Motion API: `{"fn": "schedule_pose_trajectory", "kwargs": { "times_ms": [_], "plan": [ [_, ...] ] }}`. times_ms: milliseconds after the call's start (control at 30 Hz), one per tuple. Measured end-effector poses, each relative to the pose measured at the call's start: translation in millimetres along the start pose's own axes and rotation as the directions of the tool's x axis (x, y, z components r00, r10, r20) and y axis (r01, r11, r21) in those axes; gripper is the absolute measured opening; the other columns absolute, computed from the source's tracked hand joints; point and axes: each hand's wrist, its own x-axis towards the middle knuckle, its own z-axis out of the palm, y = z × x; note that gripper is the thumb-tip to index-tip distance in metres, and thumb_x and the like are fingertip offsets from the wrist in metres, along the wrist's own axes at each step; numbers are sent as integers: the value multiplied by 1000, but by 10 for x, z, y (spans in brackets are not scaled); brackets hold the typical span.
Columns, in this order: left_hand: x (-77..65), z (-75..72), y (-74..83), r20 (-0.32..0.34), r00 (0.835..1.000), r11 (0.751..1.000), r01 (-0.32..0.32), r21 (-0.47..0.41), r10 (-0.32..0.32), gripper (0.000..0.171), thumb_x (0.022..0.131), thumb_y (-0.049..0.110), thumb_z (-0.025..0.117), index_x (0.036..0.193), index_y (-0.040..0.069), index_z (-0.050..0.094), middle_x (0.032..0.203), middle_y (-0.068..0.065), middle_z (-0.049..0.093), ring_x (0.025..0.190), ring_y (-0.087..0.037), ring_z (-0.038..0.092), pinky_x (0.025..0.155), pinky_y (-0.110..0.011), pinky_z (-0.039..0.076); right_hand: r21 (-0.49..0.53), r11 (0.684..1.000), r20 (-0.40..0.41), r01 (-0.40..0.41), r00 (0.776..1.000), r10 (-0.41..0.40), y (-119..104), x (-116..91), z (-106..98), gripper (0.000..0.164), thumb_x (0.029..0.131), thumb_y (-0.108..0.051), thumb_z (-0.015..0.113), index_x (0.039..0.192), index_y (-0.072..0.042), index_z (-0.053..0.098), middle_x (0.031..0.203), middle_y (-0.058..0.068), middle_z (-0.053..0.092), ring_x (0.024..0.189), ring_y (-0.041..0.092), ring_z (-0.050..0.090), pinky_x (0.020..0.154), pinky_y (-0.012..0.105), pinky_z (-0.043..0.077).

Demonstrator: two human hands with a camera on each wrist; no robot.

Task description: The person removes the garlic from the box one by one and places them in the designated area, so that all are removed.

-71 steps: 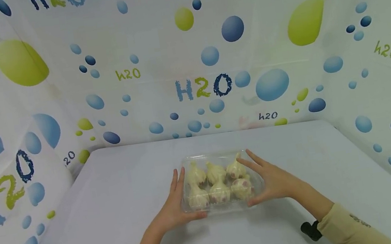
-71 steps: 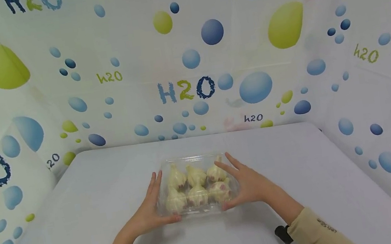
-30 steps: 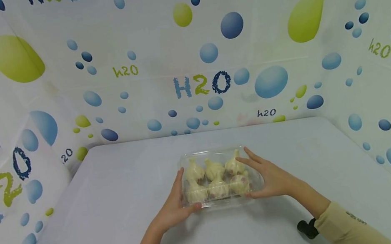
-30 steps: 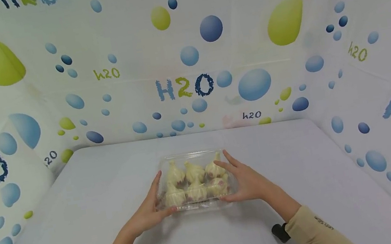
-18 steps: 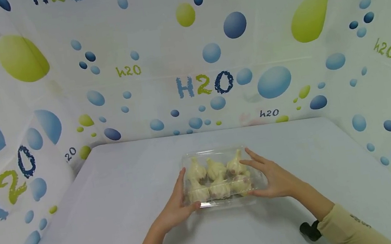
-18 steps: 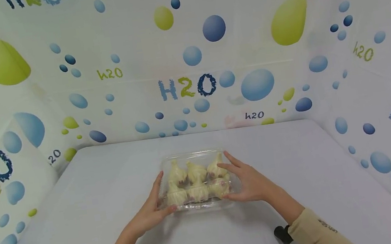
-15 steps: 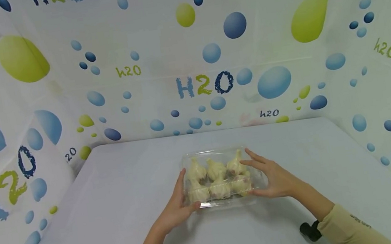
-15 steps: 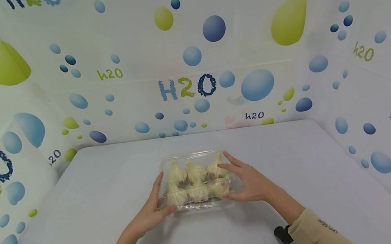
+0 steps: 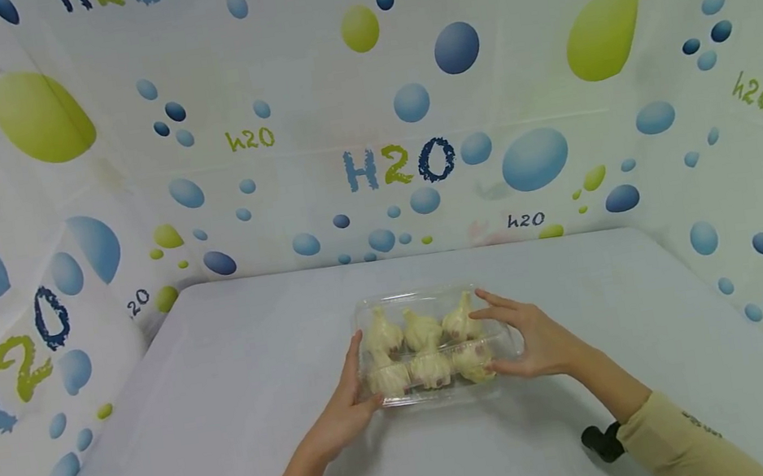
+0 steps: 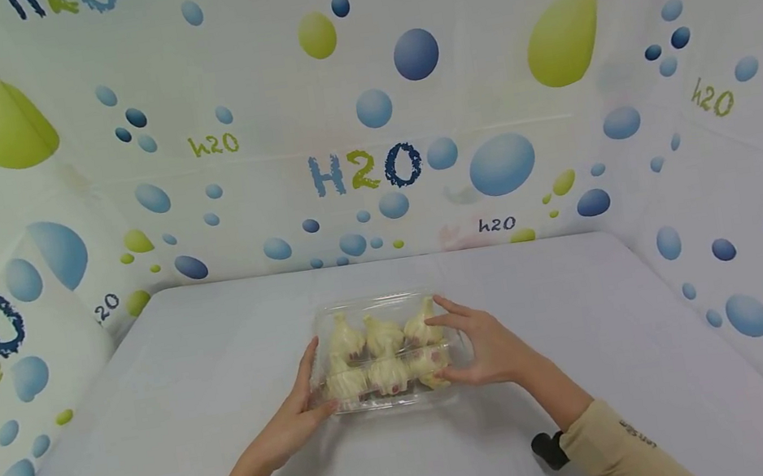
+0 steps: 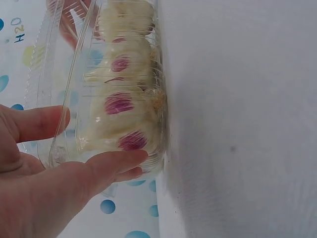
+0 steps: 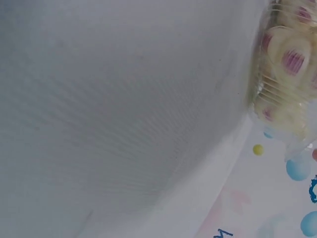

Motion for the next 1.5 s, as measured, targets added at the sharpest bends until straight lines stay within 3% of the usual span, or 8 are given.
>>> {"fn": "schedule_pose_trajectory", "kwargs": {
  "times_ms": [467, 1067, 1333, 1500],
  "plan": [
    [-8, 10, 0, 27, 1000, 999, -14, -44, 15, 85, 87, -8, 42, 147, 23, -10, 150, -12, -17, 135, -37, -11, 101, -62, 5, -24, 1000, 27, -7, 1000, 8, -2, 53, -76, 59, 71, -29, 74, 122, -4, 57, 137, 25, 38, 119, 41, 43, 83, 57, 43],
    [-52, -6, 25, 16, 1000, 998, -6, -68, 7, 88, 83, -13, 37, 145, 20, -15, 149, -11, -21, 135, -32, -17, 102, -60, -2, 16, 1000, 74, -11, 997, 9, 38, 121, -77, 58, 72, -31, 74, 121, -3, 57, 137, 24, 38, 116, 41, 46, 71, 43, 51],
    [-31, 21, 31, 11, 999, 998, -38, -54, 38, 90, 81, -16, 34, 143, 18, -21, 149, -5, -24, 135, -26, -20, 104, -55, -4, 81, 995, 78, -53, 996, 47, 38, 113, -148, 59, 73, -27, 75, 123, -3, 55, 140, 23, 36, 118, 44, 43, 79, 55, 45],
    [-30, 10, 55, -8, 1000, 999, -9, -50, 8, 92, 82, -14, 35, 140, 22, -27, 147, -6, -28, 133, -29, -21, 104, -56, -5, 108, 992, 69, -69, 996, 62, 57, 132, -186, 61, 73, -27, 75, 126, -5, 53, 142, 20, 33, 124, 43, 36, 81, 56, 44]
  ]
}}
